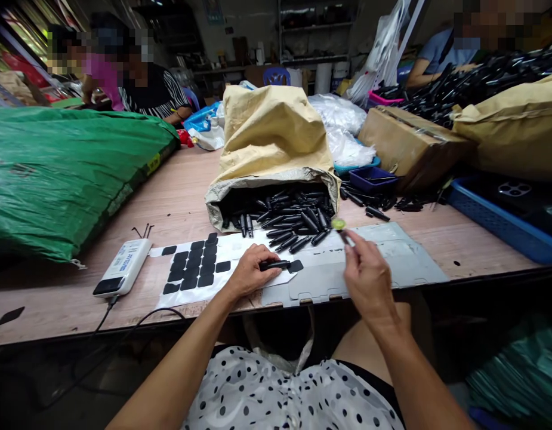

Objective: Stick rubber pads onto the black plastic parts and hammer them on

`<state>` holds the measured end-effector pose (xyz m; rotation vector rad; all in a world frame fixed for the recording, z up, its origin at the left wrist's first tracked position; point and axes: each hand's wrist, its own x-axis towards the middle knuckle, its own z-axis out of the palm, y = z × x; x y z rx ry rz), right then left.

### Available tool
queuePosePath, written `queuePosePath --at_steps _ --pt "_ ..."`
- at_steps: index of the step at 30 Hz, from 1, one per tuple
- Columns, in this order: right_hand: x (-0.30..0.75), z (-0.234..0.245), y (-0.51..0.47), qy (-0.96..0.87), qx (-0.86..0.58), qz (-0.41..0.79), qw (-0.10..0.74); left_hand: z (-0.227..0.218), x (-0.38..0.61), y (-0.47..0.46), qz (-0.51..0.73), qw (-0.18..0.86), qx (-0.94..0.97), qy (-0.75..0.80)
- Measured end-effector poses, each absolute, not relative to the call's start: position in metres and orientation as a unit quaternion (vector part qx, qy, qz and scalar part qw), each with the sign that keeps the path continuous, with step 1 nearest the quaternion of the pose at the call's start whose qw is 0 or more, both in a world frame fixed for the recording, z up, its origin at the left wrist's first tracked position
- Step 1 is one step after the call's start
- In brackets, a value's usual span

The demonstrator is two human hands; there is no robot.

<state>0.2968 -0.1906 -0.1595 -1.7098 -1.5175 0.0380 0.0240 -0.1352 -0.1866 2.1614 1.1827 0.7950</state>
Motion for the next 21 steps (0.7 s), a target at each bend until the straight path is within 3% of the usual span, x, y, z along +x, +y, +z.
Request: queuePosePath --at_steps 6,14,19,21 --pt "0.231 -0.162 -0.220 -0.700 -0.579 0.143 0.393 -0.187 0.023 -0.137 0.338 0.285 0.788 0.429" --pt "0.213 -0.167 -0.229 -0.709 -0.577 0.091 0.395 -0.187 0.022 -0.135 0.336 0.305 0.776 0.439" --pt "0.209 -0.171 -0.231 -0.720 -0.617 0.075 0.309 -0.186 0.023 -0.135 0.332 0.299 0.777 0.444" --pt "0.212 -0.170 -0.231 -0.707 -0.627 0.069 0.321 -0.186 0.023 -0.135 0.331 0.298 0.775 0.448"
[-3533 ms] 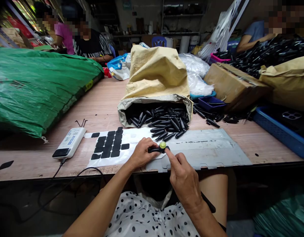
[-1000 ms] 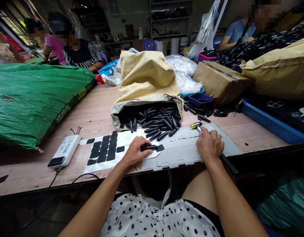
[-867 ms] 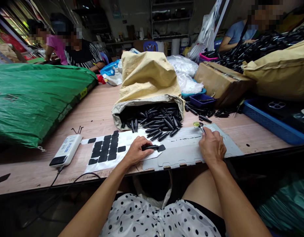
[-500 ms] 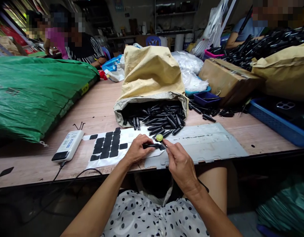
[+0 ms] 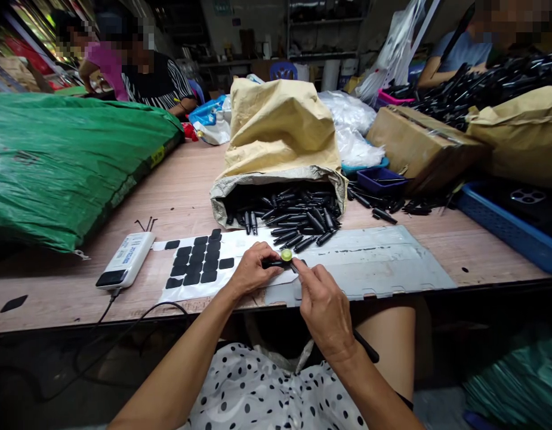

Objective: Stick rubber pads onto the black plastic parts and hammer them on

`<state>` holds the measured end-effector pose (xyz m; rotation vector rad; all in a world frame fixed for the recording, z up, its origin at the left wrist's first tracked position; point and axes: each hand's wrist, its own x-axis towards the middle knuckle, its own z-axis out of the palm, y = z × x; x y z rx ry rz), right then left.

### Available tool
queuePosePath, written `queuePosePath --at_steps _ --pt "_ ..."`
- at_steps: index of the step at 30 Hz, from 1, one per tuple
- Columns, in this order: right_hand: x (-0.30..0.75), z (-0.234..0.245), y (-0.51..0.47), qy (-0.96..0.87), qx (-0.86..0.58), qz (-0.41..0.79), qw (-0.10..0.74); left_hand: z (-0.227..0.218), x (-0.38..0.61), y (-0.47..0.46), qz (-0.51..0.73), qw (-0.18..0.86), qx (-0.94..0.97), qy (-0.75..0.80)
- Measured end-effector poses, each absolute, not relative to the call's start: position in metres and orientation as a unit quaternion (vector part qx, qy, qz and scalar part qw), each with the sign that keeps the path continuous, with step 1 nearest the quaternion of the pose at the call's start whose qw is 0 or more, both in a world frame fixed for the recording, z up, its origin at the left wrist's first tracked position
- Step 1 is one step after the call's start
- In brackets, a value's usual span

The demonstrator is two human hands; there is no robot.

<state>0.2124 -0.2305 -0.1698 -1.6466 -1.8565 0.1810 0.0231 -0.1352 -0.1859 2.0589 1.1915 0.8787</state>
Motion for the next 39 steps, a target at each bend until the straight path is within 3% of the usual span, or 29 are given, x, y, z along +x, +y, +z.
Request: queuePosePath --at_steps 3,8,13,22,39 --pt "0.217 -0.167 -0.231 -0.688 -0.626 0.051 0.365 -0.186 0.023 -0.136 0.327 0.297 0.776 0.451" --pt "0.218 -0.166 -0.234 -0.709 -0.630 0.063 0.311 -0.189 0.024 -0.136 0.332 0.290 0.775 0.453" --pt "0.255 -0.162 -0.222 -0.643 -0.689 -0.019 0.333 -0.189 0.023 -0.136 0.327 0.297 0.775 0.452" --pt "0.346 -0.182 -0.172 -0.498 -0.842 -0.101 0.180 -0.185 0.022 -0.136 0.328 0.309 0.778 0.438" --pt "0.335 -0.200 -0.158 -0.498 -0.828 -0.167 0.195 -0.177 0.024 -0.139 0.269 0.246 0.819 0.442"
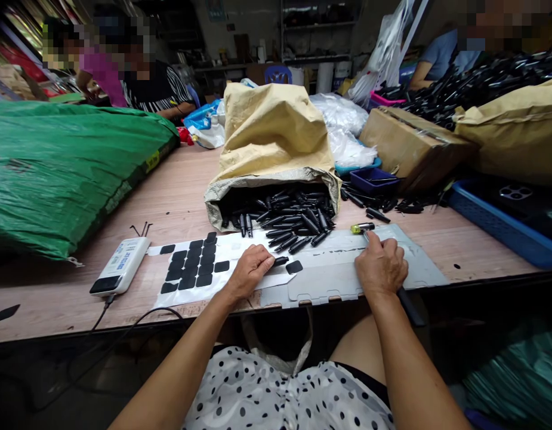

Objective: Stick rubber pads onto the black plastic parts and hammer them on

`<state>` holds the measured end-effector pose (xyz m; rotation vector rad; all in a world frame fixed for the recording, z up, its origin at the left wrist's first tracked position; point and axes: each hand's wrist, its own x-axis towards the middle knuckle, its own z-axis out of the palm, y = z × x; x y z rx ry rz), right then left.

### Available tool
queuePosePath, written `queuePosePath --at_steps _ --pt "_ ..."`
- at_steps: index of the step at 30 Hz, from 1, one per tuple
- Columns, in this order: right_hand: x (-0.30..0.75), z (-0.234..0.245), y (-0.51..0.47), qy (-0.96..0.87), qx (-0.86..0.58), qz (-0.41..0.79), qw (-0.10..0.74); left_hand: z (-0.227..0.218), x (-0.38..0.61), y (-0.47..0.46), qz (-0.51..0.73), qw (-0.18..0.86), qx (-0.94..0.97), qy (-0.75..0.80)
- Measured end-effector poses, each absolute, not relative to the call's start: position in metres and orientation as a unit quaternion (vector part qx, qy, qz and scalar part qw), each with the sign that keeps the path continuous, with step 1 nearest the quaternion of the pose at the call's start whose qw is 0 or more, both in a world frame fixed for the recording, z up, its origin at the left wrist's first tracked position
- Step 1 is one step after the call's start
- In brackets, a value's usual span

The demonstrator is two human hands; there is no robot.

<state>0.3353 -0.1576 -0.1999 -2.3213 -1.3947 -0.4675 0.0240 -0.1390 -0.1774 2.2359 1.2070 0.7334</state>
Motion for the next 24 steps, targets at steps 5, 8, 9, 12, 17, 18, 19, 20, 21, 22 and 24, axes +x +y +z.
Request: queuePosePath --at_steps 5,8,9,12,17,18,19,20,21,22,24 --pt "0.336 -0.202 -0.158 -0.503 -0.821 -0.190 0.193 -0.159 0.031 -0.184 0.236 0.259 0.863 0.364" --pt "0.336 -0.203 -0.157 -0.504 -0.820 -0.193 0.191 -0.164 0.033 -0.222 0.206 0.245 0.888 0.329" --pt "0.336 -0.203 -0.157 -0.504 -0.820 -0.194 0.191 -0.168 0.033 -0.233 0.197 0.232 0.893 0.333" --pt "0.337 -0.204 -0.157 -0.505 -0.818 -0.200 0.191 -0.179 0.033 -0.253 0.188 0.213 0.891 0.354" --pt "0.337 -0.205 -0.157 -0.510 -0.814 -0.199 0.193 -0.169 0.024 -0.213 0.303 0.196 0.828 0.430" --pt "0.337 -0.205 -0.157 -0.511 -0.814 -0.199 0.193 -0.164 0.018 -0.194 0.332 0.180 0.794 0.476" --pt "0.337 -0.205 -0.157 -0.511 -0.813 -0.199 0.194 -0.159 0.011 -0.173 0.356 0.160 0.758 0.523" --pt "0.337 -0.205 -0.157 -0.511 -0.813 -0.198 0.194 -0.155 0.003 -0.151 0.366 0.141 0.723 0.569" --pt "0.337 -0.205 -0.157 -0.510 -0.814 -0.198 0.194 -0.151 -0.005 -0.129 0.358 0.122 0.696 0.610" --pt "0.337 -0.205 -0.157 -0.508 -0.816 -0.196 0.194 -0.147 -0.013 -0.109 0.344 0.102 0.674 0.646" --pt "0.337 -0.205 -0.156 -0.505 -0.819 -0.192 0.194 -0.142 -0.025 -0.077 0.291 0.072 0.634 0.713"
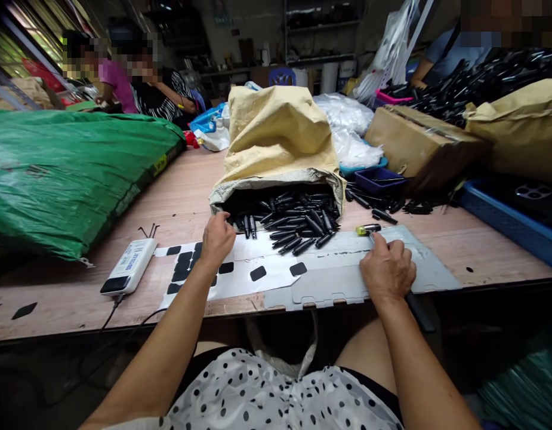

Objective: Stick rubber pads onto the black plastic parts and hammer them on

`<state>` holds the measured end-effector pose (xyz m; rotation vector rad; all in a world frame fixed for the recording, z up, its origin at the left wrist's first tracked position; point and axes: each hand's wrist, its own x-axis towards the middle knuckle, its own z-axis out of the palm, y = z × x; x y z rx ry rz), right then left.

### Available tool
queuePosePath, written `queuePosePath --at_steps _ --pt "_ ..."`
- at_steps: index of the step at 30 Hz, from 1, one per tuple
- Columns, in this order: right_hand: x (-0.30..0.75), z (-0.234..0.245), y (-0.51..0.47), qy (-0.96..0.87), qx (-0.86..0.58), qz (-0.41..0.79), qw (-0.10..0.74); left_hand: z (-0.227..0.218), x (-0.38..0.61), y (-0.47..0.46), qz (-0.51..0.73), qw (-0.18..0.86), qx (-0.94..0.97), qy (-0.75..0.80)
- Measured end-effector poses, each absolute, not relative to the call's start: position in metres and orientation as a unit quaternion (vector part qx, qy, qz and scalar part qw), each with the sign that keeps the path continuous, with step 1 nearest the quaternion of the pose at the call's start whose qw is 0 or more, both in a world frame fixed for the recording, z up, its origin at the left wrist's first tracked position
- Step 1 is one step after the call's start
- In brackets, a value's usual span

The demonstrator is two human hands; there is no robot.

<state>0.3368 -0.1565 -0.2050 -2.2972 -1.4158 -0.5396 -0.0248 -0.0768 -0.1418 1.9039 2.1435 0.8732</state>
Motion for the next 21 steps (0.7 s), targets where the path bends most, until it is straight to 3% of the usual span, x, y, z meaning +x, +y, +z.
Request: queuePosePath --at_steps 7,15,21 --pt "0.335 -0.200 -0.158 -0.507 -0.822 -0.179 0.189 -0.137 -0.025 -0.043 0.134 0.060 0.586 0.797" --pt "0.338 -0.205 -0.156 -0.509 -0.820 -0.187 0.182 -0.134 -0.023 -0.094 0.189 0.074 0.599 0.774" --pt "0.338 -0.205 -0.156 -0.512 -0.815 -0.202 0.182 -0.138 0.016 -0.154 0.148 0.163 0.675 0.704"
